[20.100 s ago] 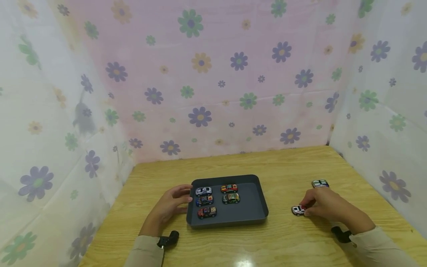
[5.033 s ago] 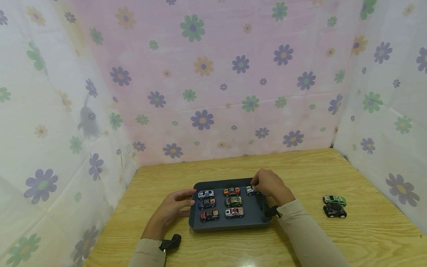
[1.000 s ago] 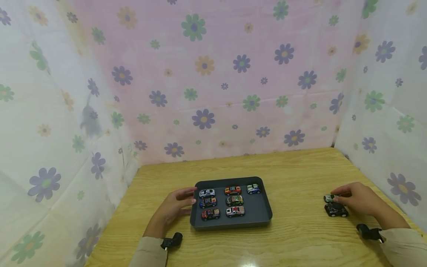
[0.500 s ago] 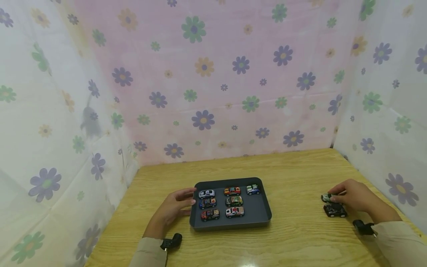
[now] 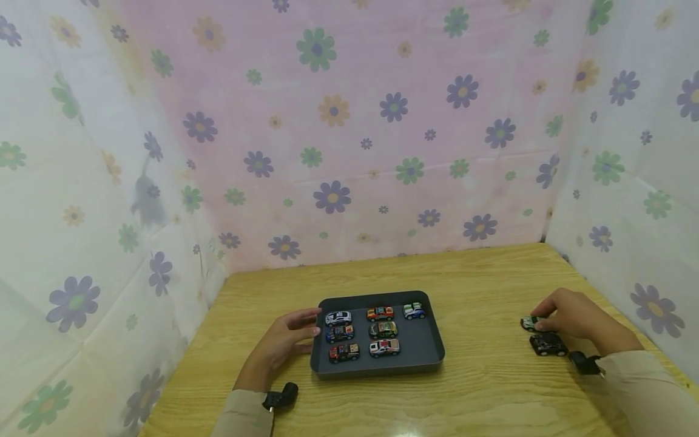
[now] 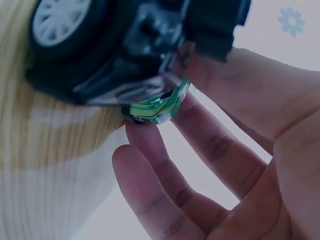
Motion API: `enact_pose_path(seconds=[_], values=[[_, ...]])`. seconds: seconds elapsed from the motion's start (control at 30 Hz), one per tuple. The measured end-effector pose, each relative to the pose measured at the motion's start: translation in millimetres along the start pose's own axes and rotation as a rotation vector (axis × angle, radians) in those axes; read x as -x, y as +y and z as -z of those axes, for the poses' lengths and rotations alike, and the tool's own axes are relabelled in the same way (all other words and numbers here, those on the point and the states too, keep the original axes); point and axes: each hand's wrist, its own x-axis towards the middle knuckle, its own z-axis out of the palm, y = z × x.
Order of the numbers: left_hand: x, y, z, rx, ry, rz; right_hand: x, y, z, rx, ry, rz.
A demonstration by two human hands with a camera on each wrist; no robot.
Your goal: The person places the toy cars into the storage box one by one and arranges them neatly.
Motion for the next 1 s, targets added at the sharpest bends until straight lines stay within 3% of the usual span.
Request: enact_pose_path(seconds=[0.67,1.0], values=[[1.5,0.9,0.1,0.036,-0.018,-0.004,-7.7,-13.6,-1.6,0.01,-0.025,0.005],[1.2,1.7,-1.0,0.021,-0.016,-0.009,-13.5,-26.3,-4.0,0.014,0.036,0.066]])
